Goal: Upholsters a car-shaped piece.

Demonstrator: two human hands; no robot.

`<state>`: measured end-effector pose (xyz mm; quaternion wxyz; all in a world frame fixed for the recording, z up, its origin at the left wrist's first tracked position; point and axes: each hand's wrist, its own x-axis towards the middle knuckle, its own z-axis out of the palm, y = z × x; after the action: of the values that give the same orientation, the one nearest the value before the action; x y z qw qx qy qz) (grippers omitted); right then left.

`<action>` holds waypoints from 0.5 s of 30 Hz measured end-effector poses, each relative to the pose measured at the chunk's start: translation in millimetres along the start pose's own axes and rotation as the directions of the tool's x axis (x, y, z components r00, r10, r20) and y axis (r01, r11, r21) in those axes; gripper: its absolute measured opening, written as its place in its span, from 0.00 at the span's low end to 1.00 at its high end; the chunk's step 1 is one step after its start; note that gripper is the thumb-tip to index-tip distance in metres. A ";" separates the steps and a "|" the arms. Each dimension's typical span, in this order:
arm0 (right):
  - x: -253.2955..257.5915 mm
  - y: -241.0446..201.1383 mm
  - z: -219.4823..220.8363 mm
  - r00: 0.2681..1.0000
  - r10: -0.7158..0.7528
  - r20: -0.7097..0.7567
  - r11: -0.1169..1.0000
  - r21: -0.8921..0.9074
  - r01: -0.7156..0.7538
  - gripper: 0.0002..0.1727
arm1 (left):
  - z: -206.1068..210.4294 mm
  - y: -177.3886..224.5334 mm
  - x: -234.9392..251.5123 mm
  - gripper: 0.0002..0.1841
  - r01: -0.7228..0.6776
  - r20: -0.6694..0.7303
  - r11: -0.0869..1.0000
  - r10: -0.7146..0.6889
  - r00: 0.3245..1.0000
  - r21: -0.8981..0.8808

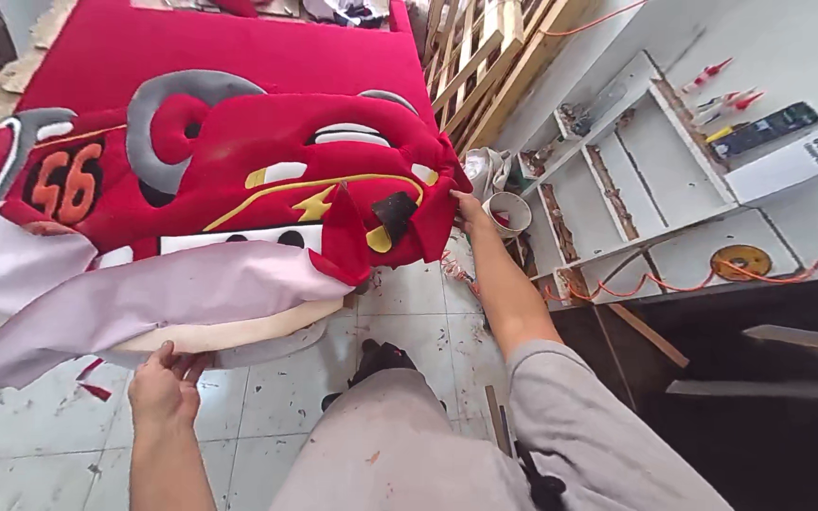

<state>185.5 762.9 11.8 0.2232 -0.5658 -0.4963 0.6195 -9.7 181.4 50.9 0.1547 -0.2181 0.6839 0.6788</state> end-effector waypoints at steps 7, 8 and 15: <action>65.6 -49.6 0.6 0.939 -0.276 -0.204 0.961 -0.083 0.264 0.35 | 44.9 -4.7 -50.9 0.27 0.079 -0.075 0.963 -0.102 0.992 -0.259; 81.4 -56.5 0.1 0.936 -0.335 -0.107 0.925 -0.228 0.305 0.37 | 48.4 -6.8 -54.1 0.27 0.080 -0.082 0.962 -0.105 0.991 -0.261; 70.9 -117.4 43.9 0.970 -0.190 0.152 0.567 -0.790 0.234 0.44 | 59.9 0.3 -35.5 0.27 0.050 -0.263 0.959 -0.126 0.956 -0.279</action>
<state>93.1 854.3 73.8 0.0050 -0.5261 -0.7910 0.3124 15.5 244.1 67.3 0.0561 -0.3608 0.5896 0.7204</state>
